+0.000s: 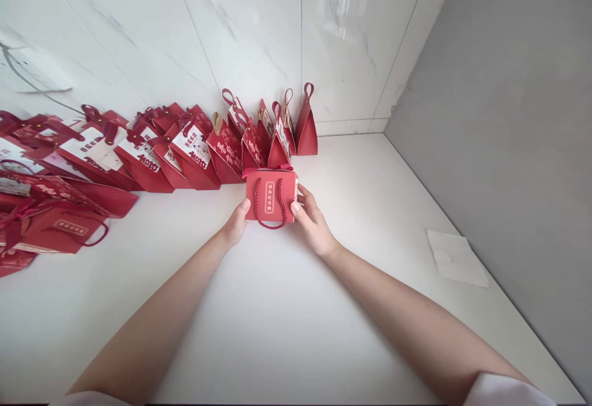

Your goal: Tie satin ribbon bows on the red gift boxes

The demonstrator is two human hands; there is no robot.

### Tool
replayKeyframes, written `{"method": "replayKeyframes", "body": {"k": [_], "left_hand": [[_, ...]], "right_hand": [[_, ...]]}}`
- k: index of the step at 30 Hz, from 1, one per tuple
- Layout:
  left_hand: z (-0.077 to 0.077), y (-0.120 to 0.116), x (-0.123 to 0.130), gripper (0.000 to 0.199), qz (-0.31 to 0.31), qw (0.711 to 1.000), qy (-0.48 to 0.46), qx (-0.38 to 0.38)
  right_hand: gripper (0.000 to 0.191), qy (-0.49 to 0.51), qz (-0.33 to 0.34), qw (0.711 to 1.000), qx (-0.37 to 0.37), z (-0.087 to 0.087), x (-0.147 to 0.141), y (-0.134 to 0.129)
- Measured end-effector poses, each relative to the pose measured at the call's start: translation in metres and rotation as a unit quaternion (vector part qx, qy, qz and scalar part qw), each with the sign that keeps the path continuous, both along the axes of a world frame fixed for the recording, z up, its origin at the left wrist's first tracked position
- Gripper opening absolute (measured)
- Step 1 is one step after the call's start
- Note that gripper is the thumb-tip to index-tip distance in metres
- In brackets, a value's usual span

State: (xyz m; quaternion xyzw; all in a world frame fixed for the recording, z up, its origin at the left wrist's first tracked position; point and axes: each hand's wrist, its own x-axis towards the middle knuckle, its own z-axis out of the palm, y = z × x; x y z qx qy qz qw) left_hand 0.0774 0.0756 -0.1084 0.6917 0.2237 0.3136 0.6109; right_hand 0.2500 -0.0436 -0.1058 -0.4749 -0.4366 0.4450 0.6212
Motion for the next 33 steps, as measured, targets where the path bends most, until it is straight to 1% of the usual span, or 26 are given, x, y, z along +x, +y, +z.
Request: {"method": "replayKeyframes", "body": {"k": [6, 14, 22, 33], "left_hand": [[-0.0005, 0.0001, 0.0001, 0.068, 0.009, 1.000, 0.007, -0.006], [0.0008, -0.0002, -0.0004, 0.069, 0.006, 1.000, 0.010, 0.001], [-0.0009, 0.0004, 0.0002, 0.069, 0.006, 1.000, 0.002, -0.002], [0.0023, -0.0018, 0.0011, 0.070, 0.014, 1.000, 0.001, 0.003]], "right_hand": [[0.071, -0.010, -0.001, 1.000, -0.005, 0.0007, -0.0006, -0.0004], [0.068, -0.002, 0.003, 1.000, 0.004, -0.0005, 0.0005, -0.0002], [0.071, -0.011, 0.001, 1.000, -0.004, 0.0002, 0.0004, -0.0002], [0.071, -0.008, 0.001, 1.000, -0.002, 0.0001, 0.0002, -0.0004]]}}
